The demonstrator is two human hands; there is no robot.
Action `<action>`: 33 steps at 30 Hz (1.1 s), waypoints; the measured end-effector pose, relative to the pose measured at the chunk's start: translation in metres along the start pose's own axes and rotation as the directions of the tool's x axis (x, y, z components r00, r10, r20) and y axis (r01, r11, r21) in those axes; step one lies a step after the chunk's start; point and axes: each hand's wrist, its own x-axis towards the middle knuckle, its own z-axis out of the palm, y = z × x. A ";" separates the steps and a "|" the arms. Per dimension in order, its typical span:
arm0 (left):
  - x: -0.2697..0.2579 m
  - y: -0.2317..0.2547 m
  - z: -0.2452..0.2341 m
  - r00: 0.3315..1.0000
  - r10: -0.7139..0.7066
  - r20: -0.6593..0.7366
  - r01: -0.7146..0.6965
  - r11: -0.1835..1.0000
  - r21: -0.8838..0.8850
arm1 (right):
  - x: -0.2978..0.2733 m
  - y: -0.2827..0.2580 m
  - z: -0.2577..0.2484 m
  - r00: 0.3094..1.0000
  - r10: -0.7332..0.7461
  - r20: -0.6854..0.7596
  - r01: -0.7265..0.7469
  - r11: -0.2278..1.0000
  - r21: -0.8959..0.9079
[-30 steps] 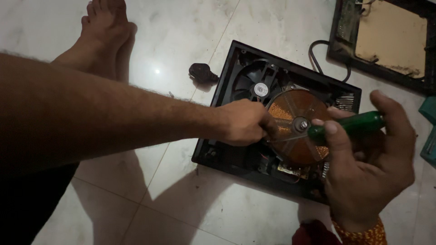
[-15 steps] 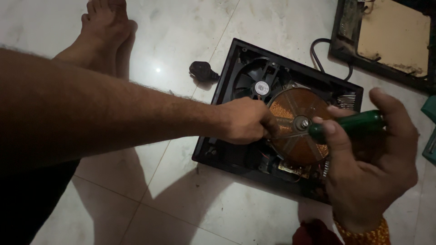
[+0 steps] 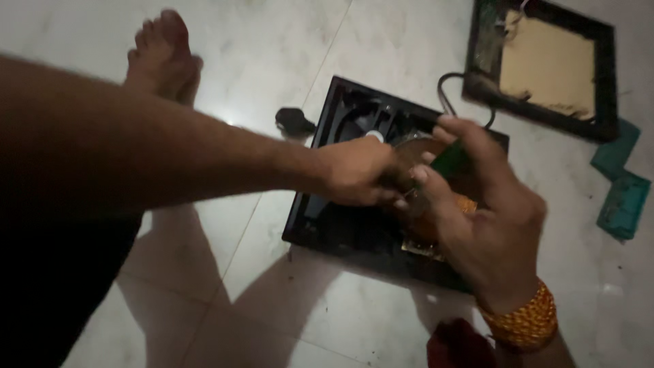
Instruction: The person is repairing an electronic device, likely a fan, by adjusting and securing internal components. They use a screwdriver to tighten screws and manipulate wires within the device's casing.
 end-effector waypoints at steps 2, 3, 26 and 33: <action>0.000 -0.003 -0.001 0.999 0.036 -0.035 -0.033 0.995 0.099 | 0.007 -0.005 -0.006 0.976 0.175 0.127 -0.211 0.897 0.387; 0.000 -0.004 0.000 1.000 0.010 -0.027 -0.008 0.996 0.086 | 0.010 -0.005 -0.009 0.976 0.165 0.143 -0.207 0.908 0.366; -0.002 -0.008 0.016 0.999 0.044 -0.014 -0.044 0.999 -0.014 | 0.010 -0.016 -0.032 0.993 0.039 0.110 -0.021 0.986 -0.166; -0.004 -0.002 0.015 0.998 0.023 -0.053 -0.022 0.999 0.025 | 0.014 -0.027 -0.026 0.990 0.100 0.096 -0.068 0.954 -0.293</action>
